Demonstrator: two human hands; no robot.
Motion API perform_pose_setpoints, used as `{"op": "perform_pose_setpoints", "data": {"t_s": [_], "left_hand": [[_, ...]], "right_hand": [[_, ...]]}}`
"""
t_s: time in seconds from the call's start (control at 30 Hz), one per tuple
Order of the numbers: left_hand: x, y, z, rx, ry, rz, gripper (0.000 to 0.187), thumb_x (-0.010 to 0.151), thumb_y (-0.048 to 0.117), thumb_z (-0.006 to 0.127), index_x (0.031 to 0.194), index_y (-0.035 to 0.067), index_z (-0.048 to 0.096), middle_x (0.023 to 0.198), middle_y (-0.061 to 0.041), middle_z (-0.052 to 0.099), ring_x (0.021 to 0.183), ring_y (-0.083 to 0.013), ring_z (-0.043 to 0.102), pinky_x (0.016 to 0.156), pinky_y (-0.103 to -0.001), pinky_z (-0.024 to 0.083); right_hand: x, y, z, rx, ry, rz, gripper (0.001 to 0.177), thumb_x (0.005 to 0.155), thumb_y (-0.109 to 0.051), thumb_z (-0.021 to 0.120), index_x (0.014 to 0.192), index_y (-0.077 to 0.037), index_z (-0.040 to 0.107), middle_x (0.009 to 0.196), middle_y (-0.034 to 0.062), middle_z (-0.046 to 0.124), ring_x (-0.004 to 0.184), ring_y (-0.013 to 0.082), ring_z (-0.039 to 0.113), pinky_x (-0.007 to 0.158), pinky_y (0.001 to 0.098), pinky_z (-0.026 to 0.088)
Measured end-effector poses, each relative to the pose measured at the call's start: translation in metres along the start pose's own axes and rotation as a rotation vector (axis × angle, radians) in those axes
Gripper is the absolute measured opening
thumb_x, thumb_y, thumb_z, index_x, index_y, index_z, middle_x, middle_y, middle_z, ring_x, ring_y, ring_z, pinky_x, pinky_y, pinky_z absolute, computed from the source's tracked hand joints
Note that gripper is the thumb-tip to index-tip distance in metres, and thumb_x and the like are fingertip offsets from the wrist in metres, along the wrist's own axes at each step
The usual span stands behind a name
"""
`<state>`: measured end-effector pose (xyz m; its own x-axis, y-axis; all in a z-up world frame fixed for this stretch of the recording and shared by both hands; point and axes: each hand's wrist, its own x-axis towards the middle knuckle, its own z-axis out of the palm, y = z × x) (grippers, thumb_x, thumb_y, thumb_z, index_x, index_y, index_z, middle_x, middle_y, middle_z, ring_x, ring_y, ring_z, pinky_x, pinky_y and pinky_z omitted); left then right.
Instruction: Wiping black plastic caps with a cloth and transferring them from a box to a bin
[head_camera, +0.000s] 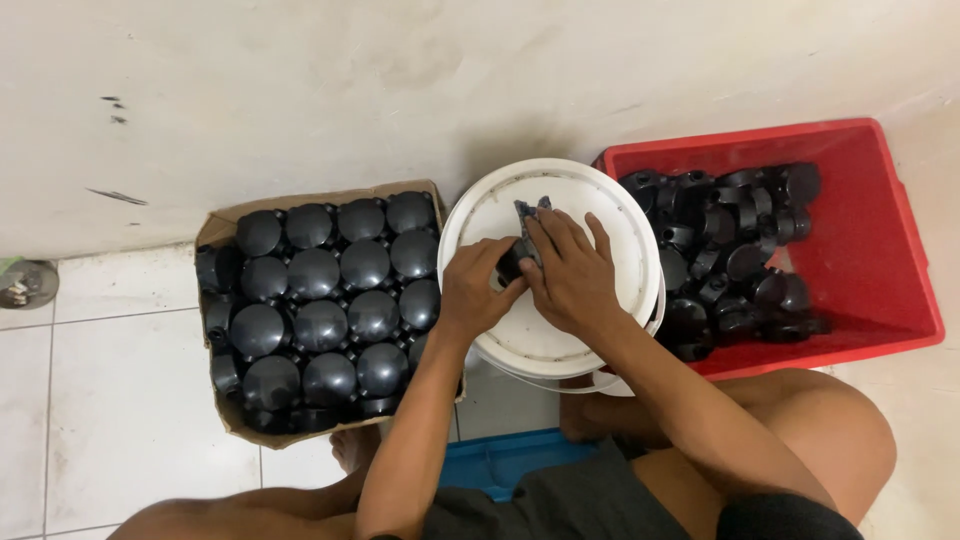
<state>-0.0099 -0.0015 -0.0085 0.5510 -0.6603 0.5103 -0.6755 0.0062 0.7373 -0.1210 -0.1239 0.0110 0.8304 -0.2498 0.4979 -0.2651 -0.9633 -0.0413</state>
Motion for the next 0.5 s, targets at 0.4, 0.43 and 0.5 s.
{"op": "perform_pose_setpoints", "data": {"t_s": [0.4,0.43,0.5], "left_hand": [[-0.007,-0.006,0.001,-0.08,0.011,-0.243,0.044,0.07,0.02,0.087,0.109,0.012,0.069,0.089,-0.01,0.072,0.087,-0.0297,0.07,0.082,-0.038,0.055],[-0.008,-0.011,0.004,-0.08,0.009,-0.239,0.044,0.07,0.02,0.087,0.109,0.012,0.069,0.089,-0.01,0.072,0.087,-0.0297,0.07,0.082,-0.038,0.055],[-0.014,-0.02,0.011,-0.091,0.038,-0.126,0.045,0.065,0.015,0.09,0.106,0.012,0.071,0.088,-0.007,0.072,0.087,-0.0255,0.069,0.082,-0.036,0.055]], "right_hand": [[-0.003,-0.003,-0.006,0.218,-0.024,0.093,0.062,0.105,-0.049,0.027,0.141,-0.004,0.05,0.147,0.0152,0.047,0.141,0.0328,0.038,0.118,0.0457,0.013],[-0.002,-0.005,-0.008,0.217,-0.021,0.095,0.062,0.105,-0.049,0.027,0.141,-0.004,0.05,0.147,0.0152,0.047,0.141,0.0328,0.038,0.118,0.0457,0.013],[-0.004,-0.01,-0.012,0.162,-0.007,-0.011,0.064,0.103,-0.055,0.026,0.146,-0.013,0.047,0.151,0.0102,0.044,0.146,0.0298,0.032,0.119,0.0444,0.007]]}}
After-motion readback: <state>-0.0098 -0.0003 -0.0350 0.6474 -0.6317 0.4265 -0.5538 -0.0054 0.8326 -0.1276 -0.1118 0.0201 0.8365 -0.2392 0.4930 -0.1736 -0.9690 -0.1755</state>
